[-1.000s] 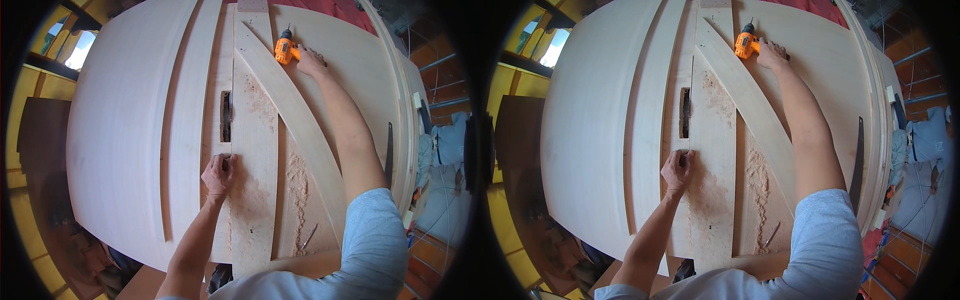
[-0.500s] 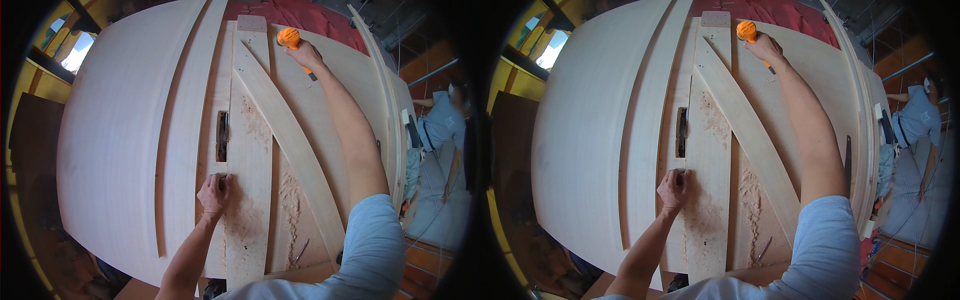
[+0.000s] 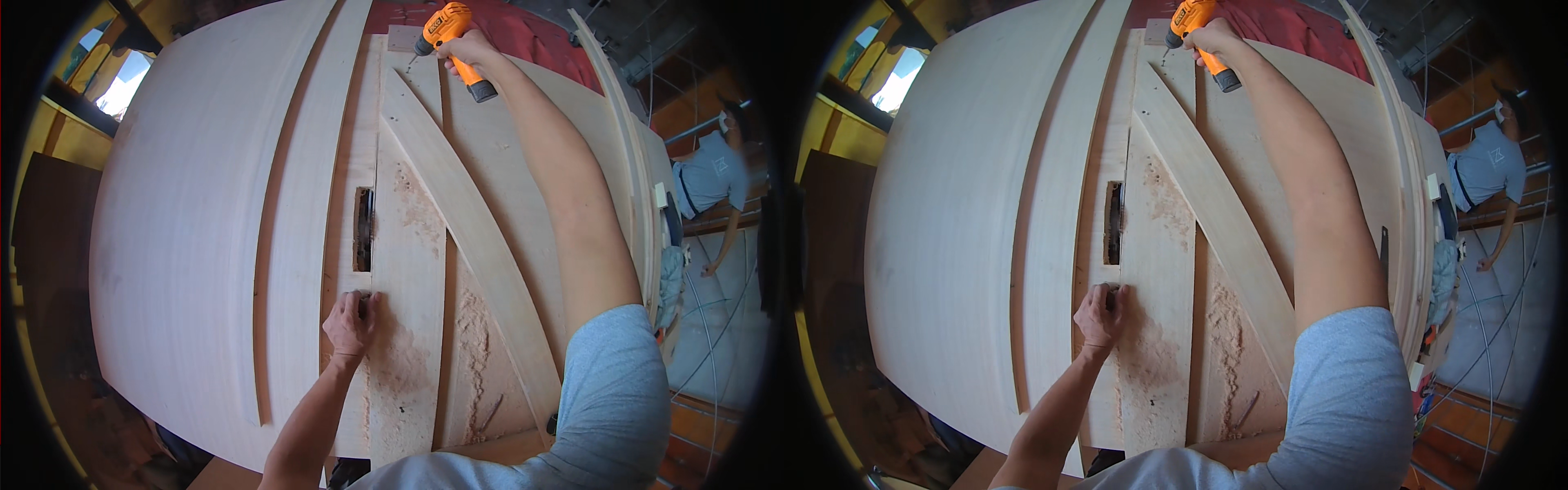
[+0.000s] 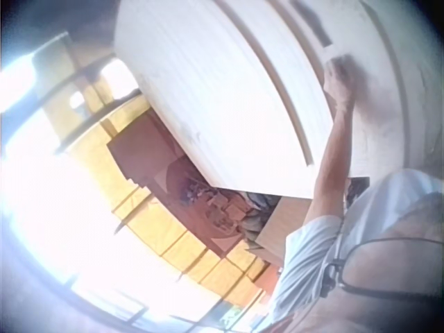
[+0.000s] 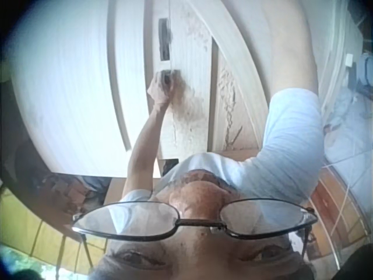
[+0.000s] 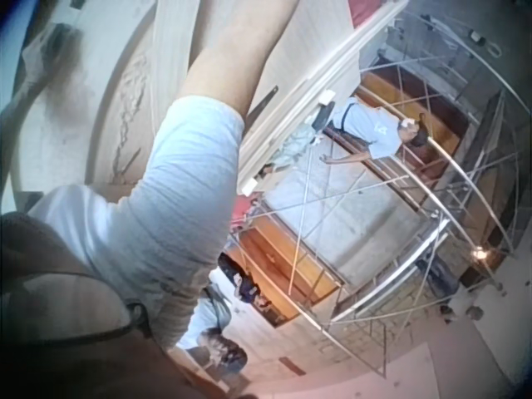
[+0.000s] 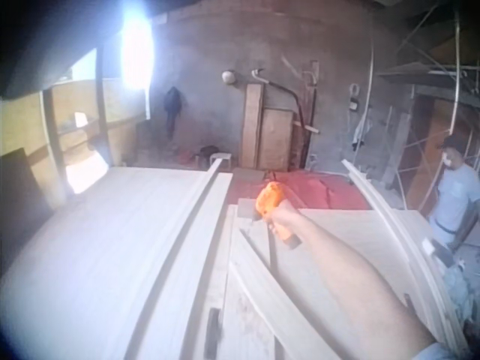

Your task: The person positions a large wood panel onto a frame, aligns a smaller wood strip, and secures it using an electric drill.

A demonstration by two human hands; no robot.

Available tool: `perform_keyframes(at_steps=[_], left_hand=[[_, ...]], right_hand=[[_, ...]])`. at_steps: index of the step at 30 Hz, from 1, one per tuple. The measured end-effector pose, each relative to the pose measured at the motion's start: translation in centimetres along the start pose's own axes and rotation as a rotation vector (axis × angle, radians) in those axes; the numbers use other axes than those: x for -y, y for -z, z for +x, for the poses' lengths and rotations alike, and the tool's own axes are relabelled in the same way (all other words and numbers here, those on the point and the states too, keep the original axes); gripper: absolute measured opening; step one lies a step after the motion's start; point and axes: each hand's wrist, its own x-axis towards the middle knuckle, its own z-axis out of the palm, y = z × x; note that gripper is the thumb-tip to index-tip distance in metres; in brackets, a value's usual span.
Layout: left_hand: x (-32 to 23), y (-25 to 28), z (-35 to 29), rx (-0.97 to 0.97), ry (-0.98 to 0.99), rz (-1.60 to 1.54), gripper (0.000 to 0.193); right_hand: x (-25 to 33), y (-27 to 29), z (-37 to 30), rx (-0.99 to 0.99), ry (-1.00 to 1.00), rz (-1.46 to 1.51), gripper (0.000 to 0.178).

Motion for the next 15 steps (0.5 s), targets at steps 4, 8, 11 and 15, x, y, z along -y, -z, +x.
perform_keyframes(at_steps=[4, 8, 11, 15], left_hand=[[0.4, 0.0, -0.1, -0.007, -0.006, -0.006, 0.027], [0.4, 0.2, -0.1, 0.009, -0.010, -0.004, 0.027], [0.2, 0.1, -0.1, 0.016, -0.002, 0.005, 0.028], [0.3, -0.1, 0.0, 0.014, -0.009, -0.011, 0.028]], right_hand=[[0.3, -1.1, -0.3, -0.031, 0.009, -0.042, 0.027], [-0.1, -1.3, 0.1, -0.031, -0.015, -0.013, 0.027], [-0.4, -1.5, 0.5, -0.046, -0.014, -0.006, 0.027], [-0.8, -1.3, 1.0, -0.060, -0.013, -0.041, 0.021]])
